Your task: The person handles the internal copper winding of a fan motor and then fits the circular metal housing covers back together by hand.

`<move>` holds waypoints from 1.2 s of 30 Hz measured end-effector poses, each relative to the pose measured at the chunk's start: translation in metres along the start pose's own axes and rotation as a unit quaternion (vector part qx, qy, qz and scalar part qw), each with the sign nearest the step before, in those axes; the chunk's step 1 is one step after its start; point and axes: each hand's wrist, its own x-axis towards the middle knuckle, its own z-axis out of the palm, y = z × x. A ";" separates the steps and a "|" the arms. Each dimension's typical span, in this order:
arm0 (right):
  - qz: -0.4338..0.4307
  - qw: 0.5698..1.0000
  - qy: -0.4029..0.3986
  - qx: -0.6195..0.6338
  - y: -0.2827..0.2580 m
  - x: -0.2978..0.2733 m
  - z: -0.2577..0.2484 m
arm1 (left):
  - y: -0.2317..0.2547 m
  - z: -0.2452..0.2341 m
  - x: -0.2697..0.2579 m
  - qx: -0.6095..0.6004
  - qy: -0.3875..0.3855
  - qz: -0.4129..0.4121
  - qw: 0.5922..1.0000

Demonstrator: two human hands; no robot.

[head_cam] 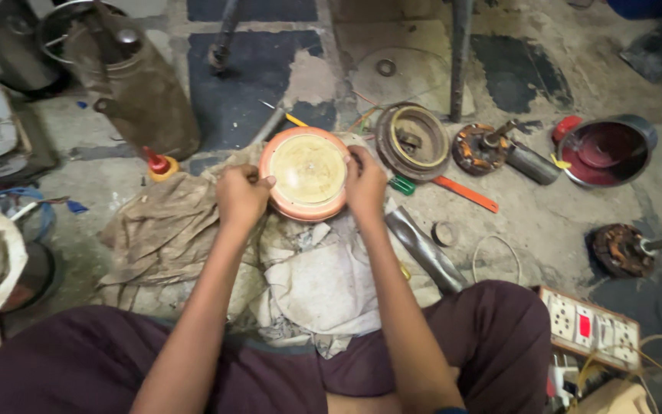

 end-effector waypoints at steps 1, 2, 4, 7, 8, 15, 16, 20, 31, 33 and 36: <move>0.004 1.000 0.008 0.007 0.000 -0.004 0.002 | 0.002 0.001 -0.002 -0.007 -0.002 0.008 1.000; 0.007 1.000 0.017 0.015 0.000 -0.006 0.002 | 0.004 0.000 -0.004 -0.015 -0.005 0.017 1.000; -0.008 0.999 0.030 0.008 -0.005 -0.007 0.004 | 0.004 -0.005 -0.008 -0.020 -0.020 0.010 1.000; 0.049 0.999 0.005 -0.018 -0.017 -0.005 0.006 | 0.008 -0.005 -0.008 -0.079 -0.074 -0.072 0.992; 0.082 0.996 -0.011 -0.030 -0.021 -0.006 0.007 | 0.006 -0.006 -0.007 -0.133 -0.099 -0.127 0.978; -0.031 0.999 -0.001 0.042 0.022 -0.026 0.011 | -0.029 0.024 0.007 -0.125 -0.151 -0.152 0.969; 0.002 0.997 -0.020 0.075 0.031 -0.018 0.016 | -0.036 0.023 0.013 -0.189 -0.156 -0.149 0.958; 0.182 0.946 -0.197 0.184 0.052 0.008 -0.015 | -0.045 0.016 0.009 -0.330 -0.191 -0.167 0.909; -0.293 0.954 -0.052 0.038 -0.131 -0.068 -0.111 | 0.043 -0.045 0.001 -0.775 -0.151 -0.115 0.603; -0.335 0.940 -0.061 0.034 -0.135 -0.082 -0.117 | 0.045 -0.050 0.003 -0.777 -0.146 -0.093 0.605; -0.359 0.933 -0.016 0.027 -0.128 -0.086 -0.111 | 0.052 -0.058 -0.005 -0.748 -0.172 -0.096 0.634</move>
